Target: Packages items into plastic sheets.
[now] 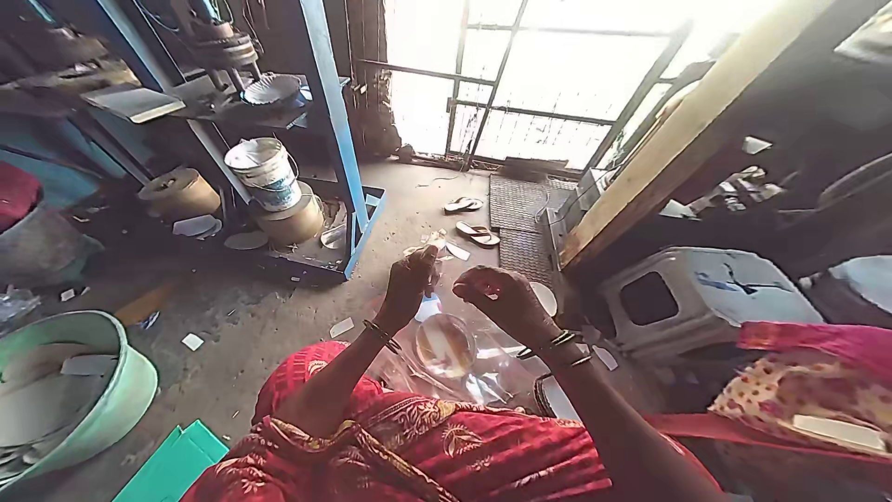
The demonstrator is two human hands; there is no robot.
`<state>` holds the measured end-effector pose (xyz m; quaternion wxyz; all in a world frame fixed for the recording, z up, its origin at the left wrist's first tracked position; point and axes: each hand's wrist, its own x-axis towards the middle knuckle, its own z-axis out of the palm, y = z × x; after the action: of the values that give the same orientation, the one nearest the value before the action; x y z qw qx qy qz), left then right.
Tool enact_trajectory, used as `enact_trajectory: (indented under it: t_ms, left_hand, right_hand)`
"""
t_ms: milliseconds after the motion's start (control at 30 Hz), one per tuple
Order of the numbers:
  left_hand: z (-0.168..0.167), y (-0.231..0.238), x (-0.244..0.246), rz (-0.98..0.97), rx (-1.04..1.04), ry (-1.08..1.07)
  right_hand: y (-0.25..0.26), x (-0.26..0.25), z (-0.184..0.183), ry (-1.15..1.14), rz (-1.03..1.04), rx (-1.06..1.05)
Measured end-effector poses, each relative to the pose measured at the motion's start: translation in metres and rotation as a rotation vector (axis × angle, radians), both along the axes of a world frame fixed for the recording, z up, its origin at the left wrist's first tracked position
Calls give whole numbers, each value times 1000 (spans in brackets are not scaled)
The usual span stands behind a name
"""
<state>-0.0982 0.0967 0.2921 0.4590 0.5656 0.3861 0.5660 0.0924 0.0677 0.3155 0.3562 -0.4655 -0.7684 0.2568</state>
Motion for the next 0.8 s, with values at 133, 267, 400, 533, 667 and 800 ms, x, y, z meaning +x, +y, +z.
enact_trajectory:
  t_ms: [133,267,400,533,667,800]
  left_hand:
    - [3,8,-12,-199,-71,-127]
    - [9,15,-23,-44,-65,18]
    - [9,24,-45,37,12,109]
    - [10,51,-65,128,32,11]
    - [3,68,-89,201,41,-82]
    - [2,76,-102,287,33,-78]
  right_hand:
    - [-7,-7,9,24,11,-57]
    - [-7,-10,9,113,29,-86]
    - [1,4,2,156,173,-281]
    - [16,15,-12,338,191,-472]
    - [27,30,-16,340,127,-520]
    - [37,42,-20,449,41,-540]
